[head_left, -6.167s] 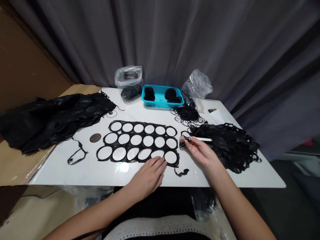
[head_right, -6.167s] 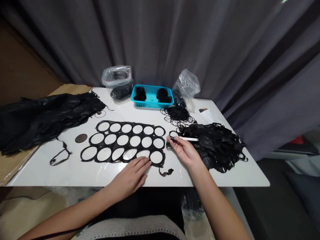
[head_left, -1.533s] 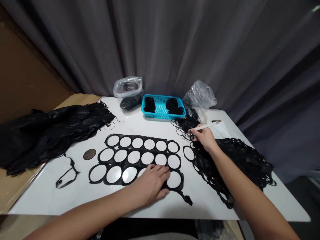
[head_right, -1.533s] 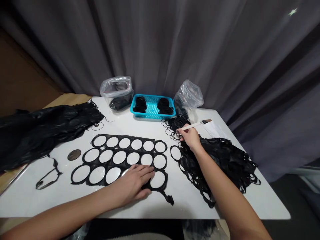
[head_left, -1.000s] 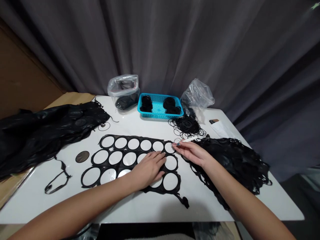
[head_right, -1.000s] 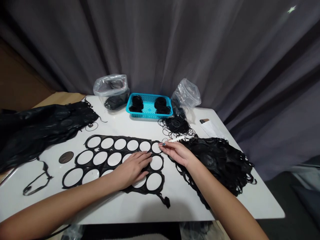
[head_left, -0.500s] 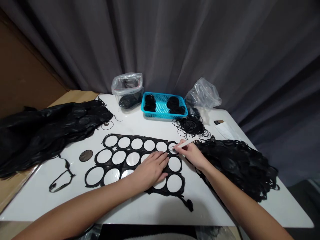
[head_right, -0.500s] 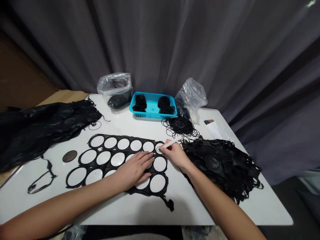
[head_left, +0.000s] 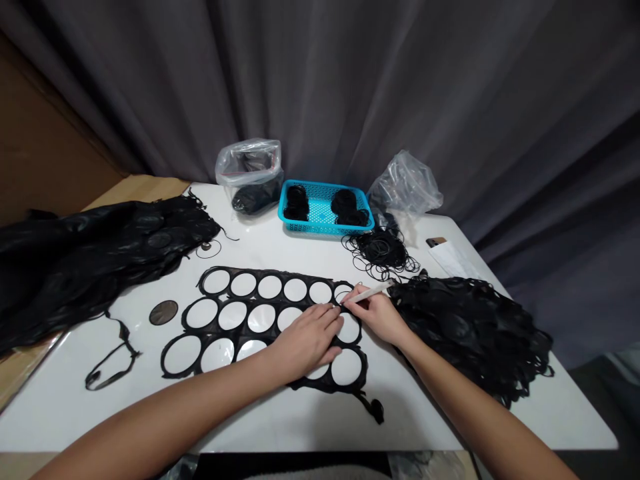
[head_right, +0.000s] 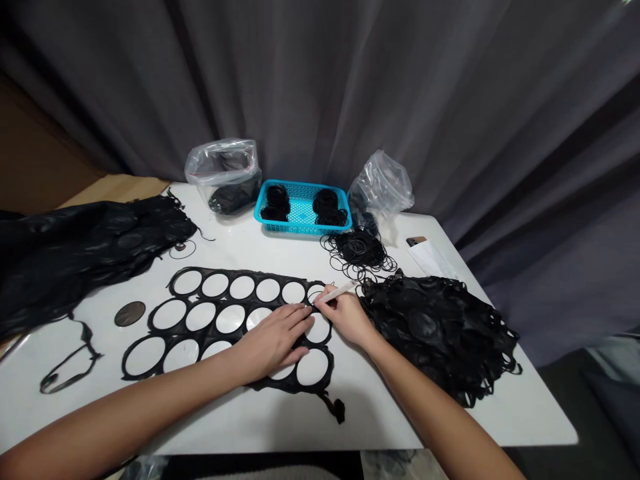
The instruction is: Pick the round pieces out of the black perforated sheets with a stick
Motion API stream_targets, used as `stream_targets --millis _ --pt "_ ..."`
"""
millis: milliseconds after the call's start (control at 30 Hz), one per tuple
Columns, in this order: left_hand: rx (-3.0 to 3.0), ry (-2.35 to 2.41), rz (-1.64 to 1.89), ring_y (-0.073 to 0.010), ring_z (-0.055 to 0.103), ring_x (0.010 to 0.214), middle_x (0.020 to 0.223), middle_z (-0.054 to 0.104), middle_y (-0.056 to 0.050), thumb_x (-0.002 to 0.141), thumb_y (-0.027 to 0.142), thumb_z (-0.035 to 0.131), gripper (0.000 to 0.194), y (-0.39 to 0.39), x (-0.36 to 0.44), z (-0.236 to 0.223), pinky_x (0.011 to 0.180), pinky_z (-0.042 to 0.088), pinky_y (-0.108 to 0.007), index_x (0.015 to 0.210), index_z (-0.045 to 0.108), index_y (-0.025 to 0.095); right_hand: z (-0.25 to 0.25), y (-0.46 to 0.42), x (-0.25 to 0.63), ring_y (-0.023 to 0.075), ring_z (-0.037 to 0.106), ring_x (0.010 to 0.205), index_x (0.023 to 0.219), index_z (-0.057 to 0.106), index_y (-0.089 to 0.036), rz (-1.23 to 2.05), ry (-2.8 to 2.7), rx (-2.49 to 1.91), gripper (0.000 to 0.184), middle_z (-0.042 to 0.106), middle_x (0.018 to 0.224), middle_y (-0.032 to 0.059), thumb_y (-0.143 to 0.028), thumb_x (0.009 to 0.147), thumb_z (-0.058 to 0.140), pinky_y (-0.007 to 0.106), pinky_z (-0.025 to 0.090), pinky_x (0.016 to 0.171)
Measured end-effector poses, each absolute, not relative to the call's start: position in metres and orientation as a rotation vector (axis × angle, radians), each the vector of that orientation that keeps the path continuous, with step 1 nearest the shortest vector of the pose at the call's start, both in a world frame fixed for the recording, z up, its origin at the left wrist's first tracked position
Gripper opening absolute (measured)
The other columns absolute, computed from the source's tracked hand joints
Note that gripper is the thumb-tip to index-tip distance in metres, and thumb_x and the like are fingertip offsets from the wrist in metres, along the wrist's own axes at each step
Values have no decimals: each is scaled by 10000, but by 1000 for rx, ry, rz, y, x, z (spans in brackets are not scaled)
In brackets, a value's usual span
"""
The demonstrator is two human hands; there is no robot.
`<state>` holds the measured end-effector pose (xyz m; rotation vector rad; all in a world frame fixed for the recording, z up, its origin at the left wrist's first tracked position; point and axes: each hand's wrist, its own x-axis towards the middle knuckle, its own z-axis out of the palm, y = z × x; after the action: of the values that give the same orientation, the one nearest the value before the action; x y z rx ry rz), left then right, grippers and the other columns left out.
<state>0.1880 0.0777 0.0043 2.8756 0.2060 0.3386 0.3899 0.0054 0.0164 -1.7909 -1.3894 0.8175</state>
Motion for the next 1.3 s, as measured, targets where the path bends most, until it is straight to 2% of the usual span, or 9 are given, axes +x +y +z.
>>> stream_targets --millis 100,200,333,567,667,833,967,1133,1300 --pt "2838 205 360 -308 484 1324 1350 571 -167 907 375 649 452 79 188 2 1115 382 -454 1271 519 141 14 1 385 185 621 782 826 598 -205 699 -1506 -1775 126 684 841 26 -260 923 537 301 479 736" --pt "2786 182 345 -305 455 1364 1371 562 -161 896 375 658 506 81 187 1 1150 351 -471 1317 504 141 11 -5 375 216 597 850 897 584 -205 449 -1756 -1777 124 665 903 66 -166 943 476 335 476 776" --pt "2731 168 321 -304 463 1367 1404 544 -158 888 354 664 484 85 186 1 1168 329 -493 1307 532 151 9 -4 373 263 543 869 959 571 -201 133 -2052 -1859 172 647 922 99 -75 883 482 380 443 793" --pt "2698 163 301 -296 452 1377 1409 544 -146 871 317 692 495 87 184 2 1176 320 -489 1309 535 149 22 27 456 254 543 752 787 514 -213 -248 -1558 -2123 158 622 788 99 -134 894 428 349 396 696" --pt "2695 167 282 -299 457 1371 1397 549 -153 864 317 706 492 87 184 7 1181 312 -483 1293 551 134 26 30 475 217 567 679 731 512 -223 -36 -1364 -2108 157 651 742 63 -254 885 510 321 401 667" --pt "2660 158 258 -290 485 1337 1386 552 -150 897 307 678 416 92 184 18 1153 353 -473 1269 578 149 27 24 461 182 649 710 682 555 -210 741 -991 -1760 297 697 712 23 -432 757 737 276 476 654" --pt "2607 140 253 -282 522 1284 1361 565 -138 898 277 676 363 96 185 21 1103 409 -426 1233 600 160 33 18 460 146 686 745 740 630 -189 1060 -500 -1399 263 736 802 31 -287 670 864 214 543 605" --pt "2567 105 226 -291 529 1266 1358 557 -130 892 275 677 364 99 184 22 1063 437 -399 1237 601 189 44 9 476 109 704 741 806 663 -166 1082 -84 -1113 138 739 820 52 -57 773 742 100 525 475" --pt "2546 241 342 -235 575 1178 1262 594 -99 973 248 540 293 109 170 29 1011 477 -354 1257 586 193 58 8 469 104 711 845 792 621 -188 1120 -5 -940 179 728 889 50 -13 811 651 56 488 434"
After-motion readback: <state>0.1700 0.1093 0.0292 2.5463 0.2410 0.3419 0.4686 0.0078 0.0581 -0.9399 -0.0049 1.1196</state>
